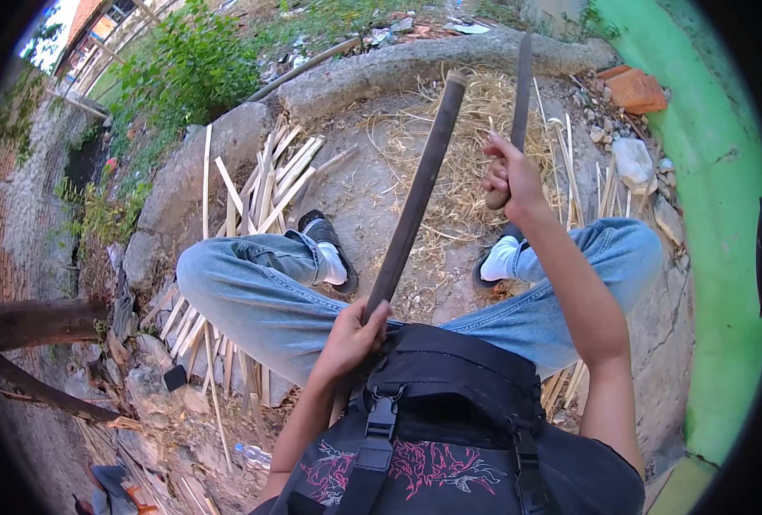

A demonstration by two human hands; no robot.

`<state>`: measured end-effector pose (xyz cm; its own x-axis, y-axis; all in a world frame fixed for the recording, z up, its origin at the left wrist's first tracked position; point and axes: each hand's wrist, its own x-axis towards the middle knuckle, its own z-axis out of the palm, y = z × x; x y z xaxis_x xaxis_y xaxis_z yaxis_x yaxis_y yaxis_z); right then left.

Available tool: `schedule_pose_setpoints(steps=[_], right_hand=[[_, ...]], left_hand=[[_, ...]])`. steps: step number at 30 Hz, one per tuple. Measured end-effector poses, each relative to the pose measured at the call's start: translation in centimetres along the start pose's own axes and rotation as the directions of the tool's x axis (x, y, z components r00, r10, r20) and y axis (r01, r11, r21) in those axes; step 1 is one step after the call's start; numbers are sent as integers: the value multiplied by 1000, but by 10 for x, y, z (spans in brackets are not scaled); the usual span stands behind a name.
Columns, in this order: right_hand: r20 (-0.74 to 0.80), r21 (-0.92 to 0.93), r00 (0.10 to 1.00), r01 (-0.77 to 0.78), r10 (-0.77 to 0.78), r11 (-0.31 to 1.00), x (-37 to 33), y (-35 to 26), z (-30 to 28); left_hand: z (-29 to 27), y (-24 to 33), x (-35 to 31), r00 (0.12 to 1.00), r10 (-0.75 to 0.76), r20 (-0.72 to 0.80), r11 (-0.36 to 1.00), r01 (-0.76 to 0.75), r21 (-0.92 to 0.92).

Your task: The person strips layers from a long bamboo stalk and smaller bamboo pieces using a large knife, then gathers the resulting thin bamboo strips.

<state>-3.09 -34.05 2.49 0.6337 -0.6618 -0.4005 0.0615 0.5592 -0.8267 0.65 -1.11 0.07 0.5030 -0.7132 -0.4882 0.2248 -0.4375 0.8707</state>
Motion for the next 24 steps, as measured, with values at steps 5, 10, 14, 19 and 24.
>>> schedule_pose_setpoints(steps=[5,10,14,19,24], right_hand=[[88,-417,984,176,-153,892,-21,9,-6],[481,-794,823,555,-302,249,-53,42,7],[629,-765,775,630,-59,133,-75,71,15],[693,-720,721,691,3,56,-86,102,16],[736,-673,677,733,-7,97,-87,129,10]], left_hand=[[3,12,17,985,-77,-152,949,25,-315],[-7,0,48,996,-48,-76,904,11,-428],[3,-16,62,992,-123,-24,883,98,-460],[9,-15,66,961,-247,-125,903,181,-390],[16,-28,69,960,-66,-272,907,-55,-416]])
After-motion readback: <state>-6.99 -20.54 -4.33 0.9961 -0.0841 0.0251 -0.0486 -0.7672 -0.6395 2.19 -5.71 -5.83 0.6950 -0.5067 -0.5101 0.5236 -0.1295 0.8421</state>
